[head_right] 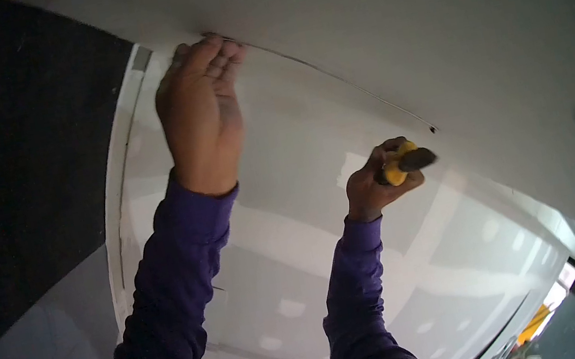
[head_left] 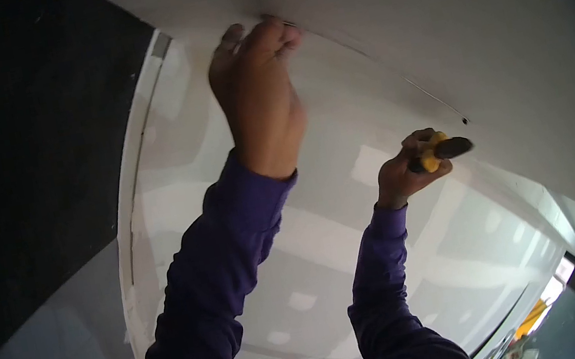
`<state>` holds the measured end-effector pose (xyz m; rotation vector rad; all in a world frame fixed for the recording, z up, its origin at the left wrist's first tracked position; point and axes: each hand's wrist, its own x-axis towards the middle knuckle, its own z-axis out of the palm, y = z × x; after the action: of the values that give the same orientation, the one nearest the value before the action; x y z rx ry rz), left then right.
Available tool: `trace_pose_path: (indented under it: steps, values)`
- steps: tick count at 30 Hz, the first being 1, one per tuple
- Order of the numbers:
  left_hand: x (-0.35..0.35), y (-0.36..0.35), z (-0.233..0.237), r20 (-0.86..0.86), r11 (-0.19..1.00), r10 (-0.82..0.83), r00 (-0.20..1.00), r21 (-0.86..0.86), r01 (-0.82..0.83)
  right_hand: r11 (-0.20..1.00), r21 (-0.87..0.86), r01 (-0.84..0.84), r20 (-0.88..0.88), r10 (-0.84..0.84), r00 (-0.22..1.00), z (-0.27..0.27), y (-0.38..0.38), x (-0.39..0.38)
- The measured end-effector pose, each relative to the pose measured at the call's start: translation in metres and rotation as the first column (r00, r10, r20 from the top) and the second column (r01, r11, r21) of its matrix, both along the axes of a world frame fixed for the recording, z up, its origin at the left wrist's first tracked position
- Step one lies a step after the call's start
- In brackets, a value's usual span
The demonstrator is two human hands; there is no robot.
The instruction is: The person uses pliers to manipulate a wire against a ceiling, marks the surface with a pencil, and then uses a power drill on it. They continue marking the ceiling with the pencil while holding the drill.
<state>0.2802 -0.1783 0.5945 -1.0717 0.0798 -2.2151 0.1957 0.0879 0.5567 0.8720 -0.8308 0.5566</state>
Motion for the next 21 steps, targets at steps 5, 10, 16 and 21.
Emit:
trace_pose_path:
  steps: [5,10,16,21]
  values:
    - [-0.020,0.002,-0.011,-0.027,0.995,0.076,0.997,-0.066,-0.078,0.967,-0.213,-0.140,0.061,0.156,0.986,-0.003,0.008,0.021]
    - [-0.015,-0.002,-0.005,0.026,0.999,-0.029,0.999,-0.026,0.029,0.968,-0.144,0.207,0.047,-0.202,0.978,0.009,0.015,0.020]
    - [-0.016,-0.003,-0.006,-0.007,0.999,-0.024,1.000,-0.047,0.024,0.935,-0.185,-0.303,0.038,0.315,0.948,0.006,0.017,0.011]
    - [-0.009,-0.001,-0.009,0.019,0.999,-0.030,0.999,-0.037,0.031,0.938,-0.145,0.315,0.093,-0.304,0.948,0.000,-0.002,0.028]
